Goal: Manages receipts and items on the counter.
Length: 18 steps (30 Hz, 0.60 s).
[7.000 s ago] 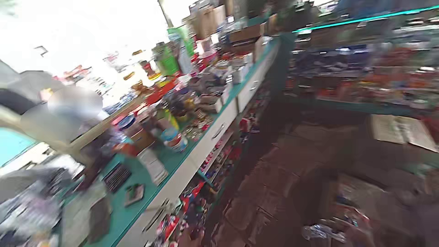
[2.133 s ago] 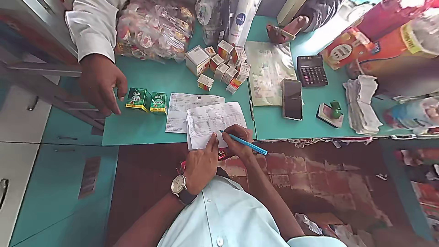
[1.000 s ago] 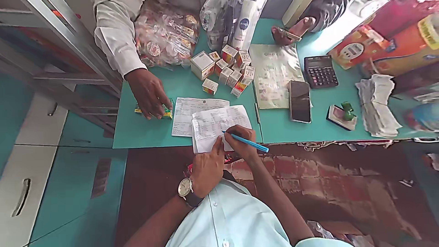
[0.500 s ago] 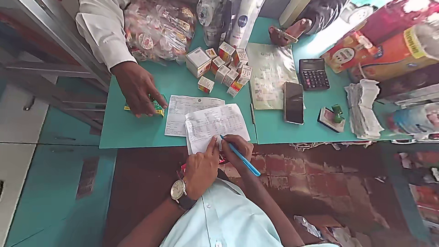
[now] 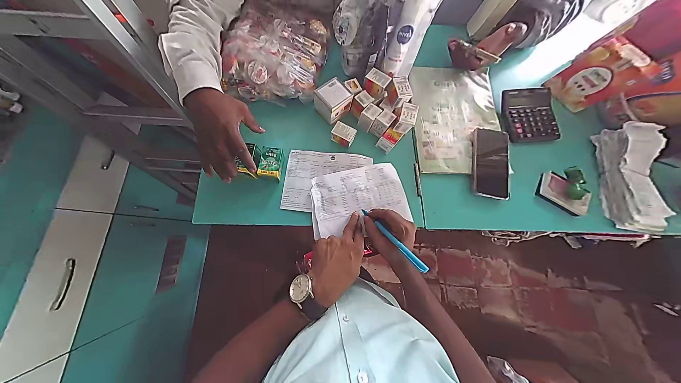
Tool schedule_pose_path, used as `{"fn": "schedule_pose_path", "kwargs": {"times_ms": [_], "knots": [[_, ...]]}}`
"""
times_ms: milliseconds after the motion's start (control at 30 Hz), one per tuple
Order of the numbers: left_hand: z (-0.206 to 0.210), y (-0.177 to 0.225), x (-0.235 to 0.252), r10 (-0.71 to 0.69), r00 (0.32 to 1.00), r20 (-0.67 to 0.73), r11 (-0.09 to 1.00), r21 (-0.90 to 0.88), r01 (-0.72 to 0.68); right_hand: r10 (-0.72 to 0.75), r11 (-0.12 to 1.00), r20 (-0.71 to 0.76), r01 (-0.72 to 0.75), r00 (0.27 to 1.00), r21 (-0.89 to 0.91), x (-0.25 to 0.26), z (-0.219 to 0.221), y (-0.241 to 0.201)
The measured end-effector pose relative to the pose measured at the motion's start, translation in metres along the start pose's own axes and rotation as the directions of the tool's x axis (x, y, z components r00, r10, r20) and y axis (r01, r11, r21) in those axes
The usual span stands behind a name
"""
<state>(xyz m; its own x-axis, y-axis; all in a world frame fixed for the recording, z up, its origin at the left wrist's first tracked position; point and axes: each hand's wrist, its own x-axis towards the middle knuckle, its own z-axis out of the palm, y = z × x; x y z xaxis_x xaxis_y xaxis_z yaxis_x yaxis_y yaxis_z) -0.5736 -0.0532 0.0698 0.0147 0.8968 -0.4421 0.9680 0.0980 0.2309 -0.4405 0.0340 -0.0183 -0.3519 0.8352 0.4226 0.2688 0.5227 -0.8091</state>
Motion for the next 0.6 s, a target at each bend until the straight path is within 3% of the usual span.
{"fn": "schedule_pose_path", "kwargs": {"times_ms": [600], "knots": [[0.0082, -0.0009, -0.0012, 0.012, 0.997, -0.070, 1.000, 0.013, -0.011, 0.002, 0.999, -0.006, -0.002, 1.000, -0.038, -0.0018, -0.0001, -0.0005]]}}
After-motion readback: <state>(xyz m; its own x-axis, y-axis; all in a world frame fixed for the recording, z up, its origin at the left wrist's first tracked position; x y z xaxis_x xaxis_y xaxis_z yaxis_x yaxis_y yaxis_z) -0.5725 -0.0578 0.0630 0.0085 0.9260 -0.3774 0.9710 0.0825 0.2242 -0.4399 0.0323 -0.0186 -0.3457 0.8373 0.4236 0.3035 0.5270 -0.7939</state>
